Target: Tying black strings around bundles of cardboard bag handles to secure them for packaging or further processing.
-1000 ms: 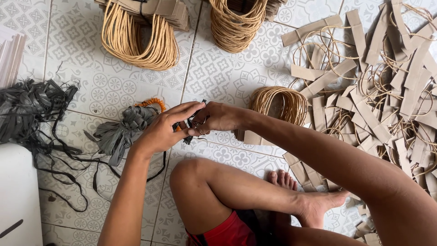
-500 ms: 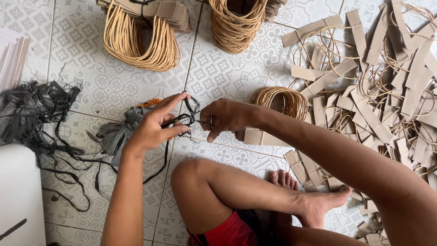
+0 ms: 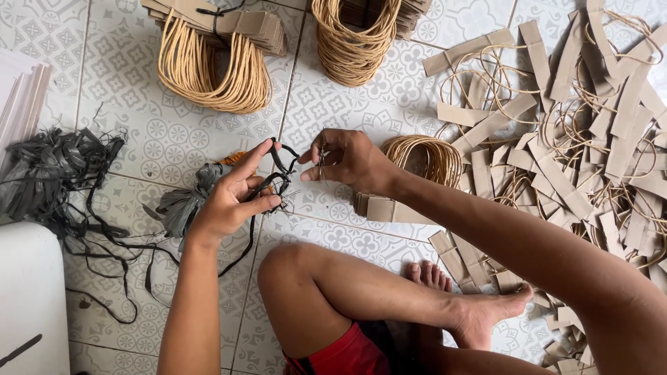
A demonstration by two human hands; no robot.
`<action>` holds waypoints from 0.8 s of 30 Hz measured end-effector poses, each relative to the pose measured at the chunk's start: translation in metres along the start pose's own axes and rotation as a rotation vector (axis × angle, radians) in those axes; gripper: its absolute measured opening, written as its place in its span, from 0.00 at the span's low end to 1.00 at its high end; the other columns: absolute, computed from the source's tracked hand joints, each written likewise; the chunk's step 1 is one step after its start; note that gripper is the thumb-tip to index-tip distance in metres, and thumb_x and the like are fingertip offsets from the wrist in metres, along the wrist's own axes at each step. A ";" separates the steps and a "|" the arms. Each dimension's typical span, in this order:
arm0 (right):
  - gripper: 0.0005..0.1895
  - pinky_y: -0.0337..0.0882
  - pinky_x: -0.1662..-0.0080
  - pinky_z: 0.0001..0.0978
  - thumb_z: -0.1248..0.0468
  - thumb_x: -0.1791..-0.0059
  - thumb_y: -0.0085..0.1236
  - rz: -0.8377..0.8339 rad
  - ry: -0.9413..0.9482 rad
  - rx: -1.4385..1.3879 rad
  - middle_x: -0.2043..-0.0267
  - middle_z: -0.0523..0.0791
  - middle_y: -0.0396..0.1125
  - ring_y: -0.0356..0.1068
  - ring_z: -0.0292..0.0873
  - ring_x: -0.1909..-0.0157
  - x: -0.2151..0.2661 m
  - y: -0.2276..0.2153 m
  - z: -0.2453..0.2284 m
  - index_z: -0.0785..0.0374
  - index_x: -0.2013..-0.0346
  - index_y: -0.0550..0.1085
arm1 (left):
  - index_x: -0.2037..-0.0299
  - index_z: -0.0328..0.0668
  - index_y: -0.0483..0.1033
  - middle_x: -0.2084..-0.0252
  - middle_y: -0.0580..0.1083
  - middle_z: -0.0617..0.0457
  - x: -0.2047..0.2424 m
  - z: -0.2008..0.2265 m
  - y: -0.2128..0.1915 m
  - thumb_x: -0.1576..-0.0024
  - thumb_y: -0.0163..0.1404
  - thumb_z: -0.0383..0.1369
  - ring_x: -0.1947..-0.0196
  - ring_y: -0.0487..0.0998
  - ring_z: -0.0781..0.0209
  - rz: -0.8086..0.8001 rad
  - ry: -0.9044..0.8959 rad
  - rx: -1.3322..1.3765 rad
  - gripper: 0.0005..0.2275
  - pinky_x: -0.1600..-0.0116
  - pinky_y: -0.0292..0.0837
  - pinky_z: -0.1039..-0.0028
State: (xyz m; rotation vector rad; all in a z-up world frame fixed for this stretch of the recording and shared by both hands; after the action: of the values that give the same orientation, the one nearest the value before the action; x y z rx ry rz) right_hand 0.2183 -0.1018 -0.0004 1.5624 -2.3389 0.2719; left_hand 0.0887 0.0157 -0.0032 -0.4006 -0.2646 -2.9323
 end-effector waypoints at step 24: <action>0.12 0.70 0.66 0.24 0.69 0.47 0.62 0.194 -0.260 -0.227 0.64 0.40 0.75 0.77 0.35 0.62 0.005 -0.132 -0.095 0.51 0.65 0.66 | 0.59 0.23 0.78 0.60 0.77 0.49 0.043 0.001 -0.052 0.46 0.48 0.16 0.74 0.68 0.64 0.452 0.158 -0.690 0.09 0.70 0.61 0.77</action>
State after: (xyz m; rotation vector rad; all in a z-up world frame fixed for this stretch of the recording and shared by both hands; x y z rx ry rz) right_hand 0.3528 -0.1258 0.0875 1.3327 -2.6147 -0.1608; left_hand 0.0379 0.0602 0.0015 -0.2589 0.7721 -2.4962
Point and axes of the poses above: each hand's wrist, its own x-axis away from the middle knuckle, its own y-axis out of the palm, z = x × y, the point moved 10 cm from there along -x, towards the middle knuckle
